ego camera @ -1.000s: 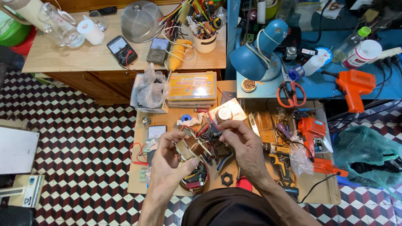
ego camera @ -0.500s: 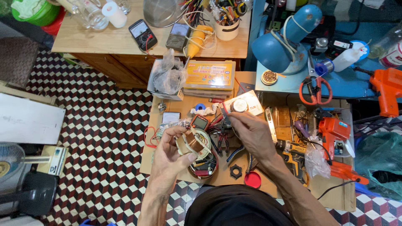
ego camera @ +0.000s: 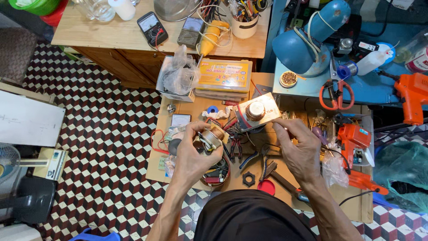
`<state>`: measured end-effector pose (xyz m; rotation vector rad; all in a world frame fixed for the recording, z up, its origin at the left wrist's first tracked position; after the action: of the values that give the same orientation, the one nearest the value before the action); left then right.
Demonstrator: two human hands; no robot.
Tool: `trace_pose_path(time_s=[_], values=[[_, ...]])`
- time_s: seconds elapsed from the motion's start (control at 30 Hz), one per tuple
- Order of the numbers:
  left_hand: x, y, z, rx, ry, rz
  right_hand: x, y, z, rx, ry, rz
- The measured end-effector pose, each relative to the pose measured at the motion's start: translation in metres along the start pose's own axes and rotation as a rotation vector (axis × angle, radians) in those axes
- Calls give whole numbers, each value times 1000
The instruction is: The person holds a small cylindrical electrical component with copper windings and repeatedly inserts and removes a thin metal pin or wire into its side. The person rotates the component to inspect different angles while manipulating the pin with both hands.
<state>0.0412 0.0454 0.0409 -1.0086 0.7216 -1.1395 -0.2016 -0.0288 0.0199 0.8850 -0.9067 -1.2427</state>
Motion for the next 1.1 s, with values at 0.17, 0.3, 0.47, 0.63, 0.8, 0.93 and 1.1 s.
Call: trace_pose_path(time_s=[0.17, 0.3, 0.47, 0.63, 0.8, 0.93, 1.1], values=[[2, -4, -11, 130, 15, -159, -7, -3, 9, -153, 12, 158], [2, -6, -20, 220, 14, -368, -20, -5, 20, -68, -49, 24], [1, -9, -24, 211, 19, -460, -36, 18, 28, -81, -138, 270], [-2, -18, -26, 200, 42, -577, -32, 38, 7, -20, 57, 184], [-4, -22, -26, 185, 45, -681, -14, 39, 13, 243, 26, -137], [-4, -23, -30, 158, 24, -727, 2, 29, 21, 306, 121, -391], [-4, -25, -34, 131, 39, -743, 8, 21, 19, 328, 258, -425]])
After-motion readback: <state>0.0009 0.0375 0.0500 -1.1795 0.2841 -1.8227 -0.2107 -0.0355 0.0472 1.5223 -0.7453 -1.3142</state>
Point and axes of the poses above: each hand's wrist, its own x-axis towards the middle knuckle, its own z-axis out of the back of the hand, y = z × x, the point moved 3 cm from there along x, towards the middle knuckle, and after that the axes turned 4 degrees about -z, right-handed, at the moved point
